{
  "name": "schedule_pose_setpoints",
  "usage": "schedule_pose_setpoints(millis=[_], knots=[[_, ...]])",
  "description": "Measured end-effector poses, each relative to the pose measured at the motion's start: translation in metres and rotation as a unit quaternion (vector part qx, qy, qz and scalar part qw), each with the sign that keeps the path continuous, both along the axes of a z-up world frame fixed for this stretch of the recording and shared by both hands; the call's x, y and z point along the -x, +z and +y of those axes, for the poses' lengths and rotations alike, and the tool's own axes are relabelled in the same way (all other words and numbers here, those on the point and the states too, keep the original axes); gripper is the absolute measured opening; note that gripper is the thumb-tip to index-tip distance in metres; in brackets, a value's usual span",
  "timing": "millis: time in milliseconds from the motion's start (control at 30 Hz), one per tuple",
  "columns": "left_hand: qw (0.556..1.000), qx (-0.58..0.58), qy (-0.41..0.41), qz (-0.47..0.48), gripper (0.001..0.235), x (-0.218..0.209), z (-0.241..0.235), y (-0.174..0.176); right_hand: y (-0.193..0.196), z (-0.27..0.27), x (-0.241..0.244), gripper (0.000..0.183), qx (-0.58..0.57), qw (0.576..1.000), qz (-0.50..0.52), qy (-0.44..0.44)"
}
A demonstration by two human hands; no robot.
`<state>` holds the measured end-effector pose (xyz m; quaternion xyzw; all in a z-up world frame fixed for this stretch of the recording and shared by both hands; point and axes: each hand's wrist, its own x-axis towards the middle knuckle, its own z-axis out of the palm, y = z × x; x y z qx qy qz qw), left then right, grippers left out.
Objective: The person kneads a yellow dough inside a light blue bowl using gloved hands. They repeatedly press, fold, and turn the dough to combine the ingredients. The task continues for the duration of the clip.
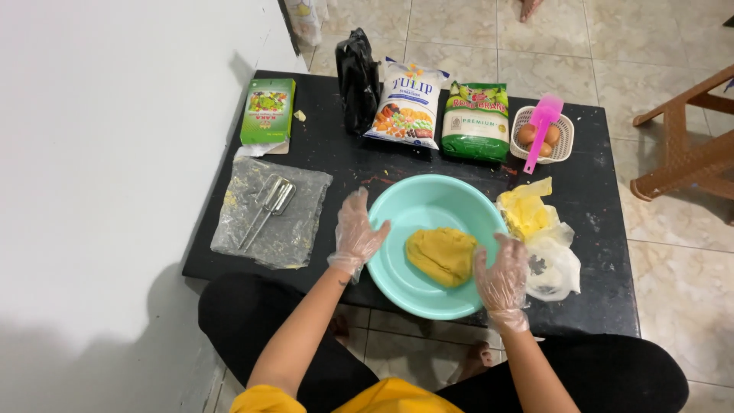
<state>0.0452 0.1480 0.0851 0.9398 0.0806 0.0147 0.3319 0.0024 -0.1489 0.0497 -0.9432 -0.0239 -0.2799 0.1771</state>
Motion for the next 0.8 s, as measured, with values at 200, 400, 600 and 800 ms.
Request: schedule_pose_setpoints(millis=[200, 400, 600, 800], knots=[[0.950, 0.256, 0.066, 0.163, 0.068, 0.001, 0.001, -0.059, 0.010, 0.034, -0.059, 0.070, -0.040, 0.913, 0.395, 0.094], [0.922, 0.321, 0.160, 0.144, 0.051, 0.007, -0.015, -0.044, 0.083, 0.078, -0.052, 0.098, 0.083, 0.848, 0.518, 0.074], [0.921, 0.311, 0.184, 0.148, 0.052, 0.016, -0.021, -0.008, 0.080, 0.070, -0.052, 0.097, 0.088, 0.821, 0.560, 0.069], [0.931, 0.297, 0.171, 0.125, 0.052, 0.013, -0.013, -0.040, 0.063, 0.084, 0.002, 0.065, 0.137, 0.898, 0.354, 0.223]])
